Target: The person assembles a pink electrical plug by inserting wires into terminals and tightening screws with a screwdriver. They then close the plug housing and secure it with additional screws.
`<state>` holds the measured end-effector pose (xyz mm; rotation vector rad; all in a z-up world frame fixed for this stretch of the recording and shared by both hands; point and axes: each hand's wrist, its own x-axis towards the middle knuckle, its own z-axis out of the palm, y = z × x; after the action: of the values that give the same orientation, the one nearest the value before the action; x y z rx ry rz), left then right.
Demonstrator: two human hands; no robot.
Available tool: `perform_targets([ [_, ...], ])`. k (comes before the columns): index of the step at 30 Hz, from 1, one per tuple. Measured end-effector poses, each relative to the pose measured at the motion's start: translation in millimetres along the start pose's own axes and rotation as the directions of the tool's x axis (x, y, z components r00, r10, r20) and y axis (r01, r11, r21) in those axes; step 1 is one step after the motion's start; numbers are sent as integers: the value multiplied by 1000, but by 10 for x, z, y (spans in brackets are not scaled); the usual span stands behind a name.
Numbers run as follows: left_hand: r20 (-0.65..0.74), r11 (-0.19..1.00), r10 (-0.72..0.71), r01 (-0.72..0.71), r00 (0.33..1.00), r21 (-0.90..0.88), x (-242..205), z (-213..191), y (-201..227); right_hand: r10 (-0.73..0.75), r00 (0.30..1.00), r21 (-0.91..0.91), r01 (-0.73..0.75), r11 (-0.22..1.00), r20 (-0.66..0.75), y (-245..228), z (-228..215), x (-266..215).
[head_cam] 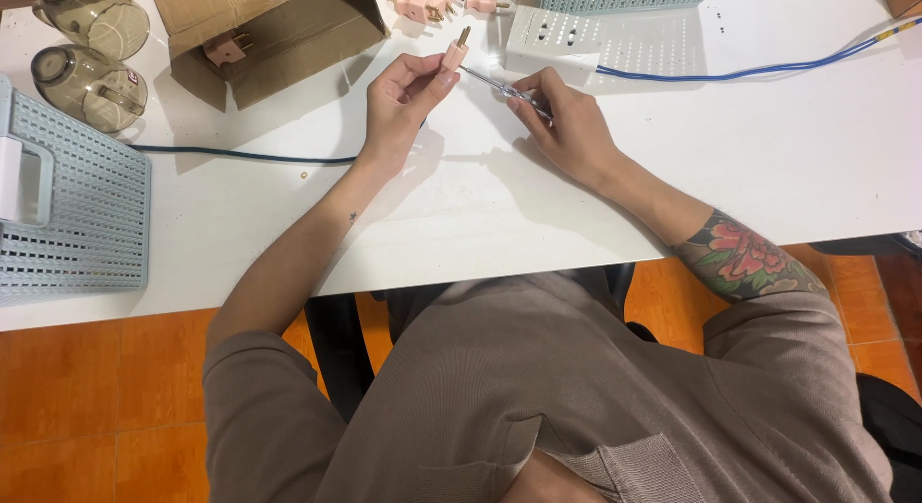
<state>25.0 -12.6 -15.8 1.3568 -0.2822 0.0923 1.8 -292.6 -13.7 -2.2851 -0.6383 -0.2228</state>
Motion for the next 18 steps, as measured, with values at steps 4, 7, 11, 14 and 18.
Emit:
perform_targets([
  [4, -8, 998, -9, 9, 1000, 60, -33, 28, 45, 39, 999, 130, -43, 991, 37, -19, -9, 26],
  [7, 30, 994, 57, -59, 998, 90, -53, 27, 45, 40, 998, 164, -47, 985, 44, -23, -1, 33],
  [11, 66, 978, 128, -137, 990, 155, 15, -70, -69, 82, 995, 176, -92, 980, 58, 130, 64, 45],
  [14, 101, 977, 138, -152, 985, 152, 21, -100, -129, 127, 989, 182, -140, 973, 79, 219, 89, 8],
  [18, 103, 976, 131, -147, 986, 160, 5, -95, -99, 123, 986, 178, -141, 974, 108, 224, 60, 11],
])
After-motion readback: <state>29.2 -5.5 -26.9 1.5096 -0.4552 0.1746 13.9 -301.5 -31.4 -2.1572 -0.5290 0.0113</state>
